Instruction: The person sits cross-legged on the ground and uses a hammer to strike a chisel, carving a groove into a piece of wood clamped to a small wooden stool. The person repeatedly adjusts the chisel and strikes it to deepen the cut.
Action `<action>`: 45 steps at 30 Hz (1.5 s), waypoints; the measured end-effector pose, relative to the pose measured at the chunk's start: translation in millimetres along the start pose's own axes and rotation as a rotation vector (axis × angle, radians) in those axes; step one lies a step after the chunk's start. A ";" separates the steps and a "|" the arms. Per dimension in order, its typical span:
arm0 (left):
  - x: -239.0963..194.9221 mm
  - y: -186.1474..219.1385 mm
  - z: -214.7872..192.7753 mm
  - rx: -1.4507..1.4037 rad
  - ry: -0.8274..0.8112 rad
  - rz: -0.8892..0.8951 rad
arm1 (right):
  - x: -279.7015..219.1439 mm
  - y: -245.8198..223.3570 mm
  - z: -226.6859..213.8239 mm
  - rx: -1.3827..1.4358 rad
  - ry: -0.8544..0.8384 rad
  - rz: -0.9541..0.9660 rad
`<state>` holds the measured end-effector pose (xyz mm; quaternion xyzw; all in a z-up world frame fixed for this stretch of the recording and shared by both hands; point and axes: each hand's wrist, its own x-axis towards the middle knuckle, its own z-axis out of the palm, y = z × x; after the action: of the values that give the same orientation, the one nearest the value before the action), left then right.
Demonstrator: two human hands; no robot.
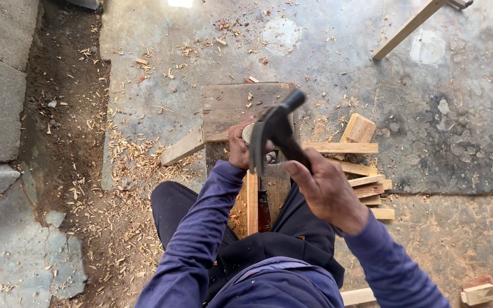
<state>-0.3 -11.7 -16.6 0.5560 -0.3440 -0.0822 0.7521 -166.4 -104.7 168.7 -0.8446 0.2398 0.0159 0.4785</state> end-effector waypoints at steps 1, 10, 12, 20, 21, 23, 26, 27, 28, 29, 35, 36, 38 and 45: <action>-3.8 -4.9 0.6 -0.003 0.003 0.000 | 5.8 11.7 3.9 -0.004 -0.001 0.001; -7.6 -13.7 6.0 0.125 -0.006 0.031 | -4.3 -13.2 -21.8 0.026 0.014 -0.150; -9.3 -11.0 6.5 0.042 -0.023 -0.072 | -9.2 -5.3 -22.3 0.222 0.145 -0.212; 2.3 -3.8 4.1 0.208 -0.050 0.082 | 8.5 9.9 -10.7 -0.268 -0.044 -0.164; -1.9 -1.0 3.1 0.204 -0.076 0.120 | -1.9 -6.7 -13.4 -0.151 -0.027 -0.155; -6.7 -14.3 2.8 0.153 -0.065 0.094 | 0.2 1.4 -5.8 -0.021 -0.004 -0.143; -3.0 -13.8 -1.7 0.073 -0.086 0.030 | 15.5 40.4 9.4 0.020 0.023 -0.117; -2.1 -10.8 -3.0 0.047 -0.111 -0.025 | 22.4 59.1 15.0 -0.067 0.012 -0.092; -8.9 -9.2 -2.8 0.046 -0.117 -0.027 | 17.2 52.4 15.1 -0.064 0.015 -0.088; -15.3 -8.3 -2.8 0.025 -0.161 -0.043 | 12.7 45.9 15.3 -0.130 -0.010 -0.070; -7.7 -33.6 -9.2 -0.137 -0.078 -0.182 | 0.3 51.4 11.2 0.103 -0.064 0.100; 7.4 -31.2 -14.3 -0.177 -0.019 -0.270 | 2.6 49.4 9.6 0.169 -0.060 0.155; 22.1 -20.5 -16.7 -0.157 -0.013 -0.308 | 2.3 35.1 5.2 0.188 -0.044 0.153; 23.3 -11.1 -12.9 -0.137 0.010 -0.296 | -3.0 34.0 3.4 0.168 -0.048 0.125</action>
<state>27.9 -17.5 -18.4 0.5484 -0.2479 -0.2127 0.7697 -182.7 -115.2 140.5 -0.7842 0.2811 0.0458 0.5512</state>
